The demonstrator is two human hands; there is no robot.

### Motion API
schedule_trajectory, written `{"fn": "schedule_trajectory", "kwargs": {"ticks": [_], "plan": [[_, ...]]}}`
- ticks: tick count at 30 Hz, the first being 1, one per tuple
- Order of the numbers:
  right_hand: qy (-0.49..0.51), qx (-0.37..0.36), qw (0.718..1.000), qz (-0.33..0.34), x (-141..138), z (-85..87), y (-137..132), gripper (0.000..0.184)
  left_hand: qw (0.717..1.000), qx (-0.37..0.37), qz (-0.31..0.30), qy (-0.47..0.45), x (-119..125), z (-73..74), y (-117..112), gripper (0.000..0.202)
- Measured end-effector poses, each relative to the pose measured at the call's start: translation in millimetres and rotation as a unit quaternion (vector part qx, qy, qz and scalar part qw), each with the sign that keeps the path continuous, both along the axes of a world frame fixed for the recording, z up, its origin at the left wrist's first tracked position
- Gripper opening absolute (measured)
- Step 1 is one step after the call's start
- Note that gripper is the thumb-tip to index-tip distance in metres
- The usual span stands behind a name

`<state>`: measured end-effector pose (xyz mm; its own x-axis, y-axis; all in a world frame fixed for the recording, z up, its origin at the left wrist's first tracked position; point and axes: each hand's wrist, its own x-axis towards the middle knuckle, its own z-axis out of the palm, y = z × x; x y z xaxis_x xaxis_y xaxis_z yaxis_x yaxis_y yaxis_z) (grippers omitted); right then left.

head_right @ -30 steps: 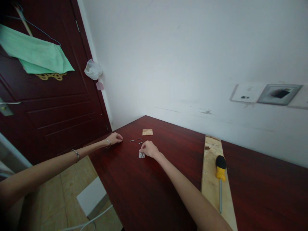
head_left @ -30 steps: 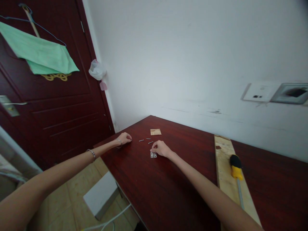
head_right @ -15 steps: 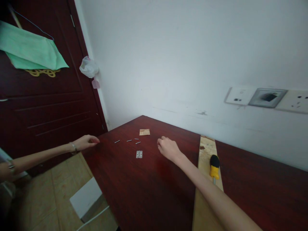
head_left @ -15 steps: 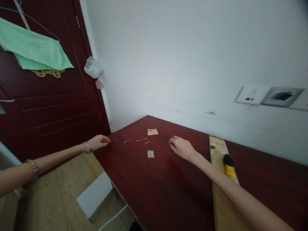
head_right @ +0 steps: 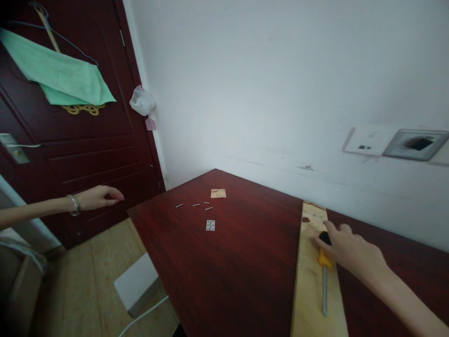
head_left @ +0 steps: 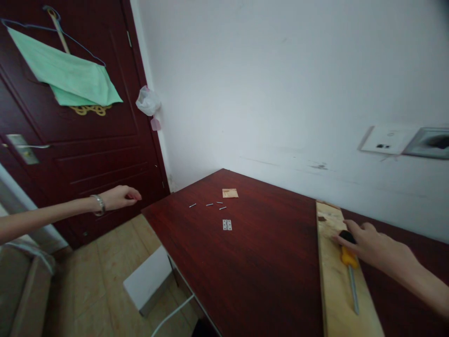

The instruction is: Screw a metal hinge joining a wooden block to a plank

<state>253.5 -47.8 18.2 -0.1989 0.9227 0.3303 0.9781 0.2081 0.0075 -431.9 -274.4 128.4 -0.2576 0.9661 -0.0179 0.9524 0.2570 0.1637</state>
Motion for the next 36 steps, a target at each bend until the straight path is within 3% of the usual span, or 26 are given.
{"fn": "schedule_trajectory", "kwargs": {"ticks": [3,6,11,16,24,29,36], "plan": [[-0.071,-0.060,0.995,-0.020,-0.9,-5.1,-11.4,0.051,0.999,0.005,-0.038,0.003,29.9,-5.7,34.3,0.039],[-0.086,-0.075,0.993,-0.029,-8.4,-4.3,-20.5,0.047,0.995,0.006,-0.103,0.000,68.4,-17.1,76.1,0.032],[-0.056,-0.105,0.993,-0.027,-16.3,-3.2,-19.7,0.036,0.977,0.017,-0.209,0.044,141.7,-39.1,144.6,0.029],[-0.004,-0.097,0.995,-0.018,-14.3,-2.9,-13.5,0.036,0.944,0.042,-0.317,0.075,217.4,-57.3,197.1,0.025],[0.110,-0.099,0.987,-0.060,18.5,4.4,-9.5,0.050,0.902,0.057,-0.420,0.087,322.0,-85.5,253.7,0.024],[0.111,-0.105,0.983,-0.105,45.0,-1.2,-5.2,0.053,0.886,0.056,-0.452,0.086,368.6,-103.7,280.8,0.027],[0.066,-0.093,0.989,-0.096,64.2,-15.2,-6.4,0.051,0.887,0.067,-0.450,0.081,423.3,-118.2,304.5,0.035]]}}
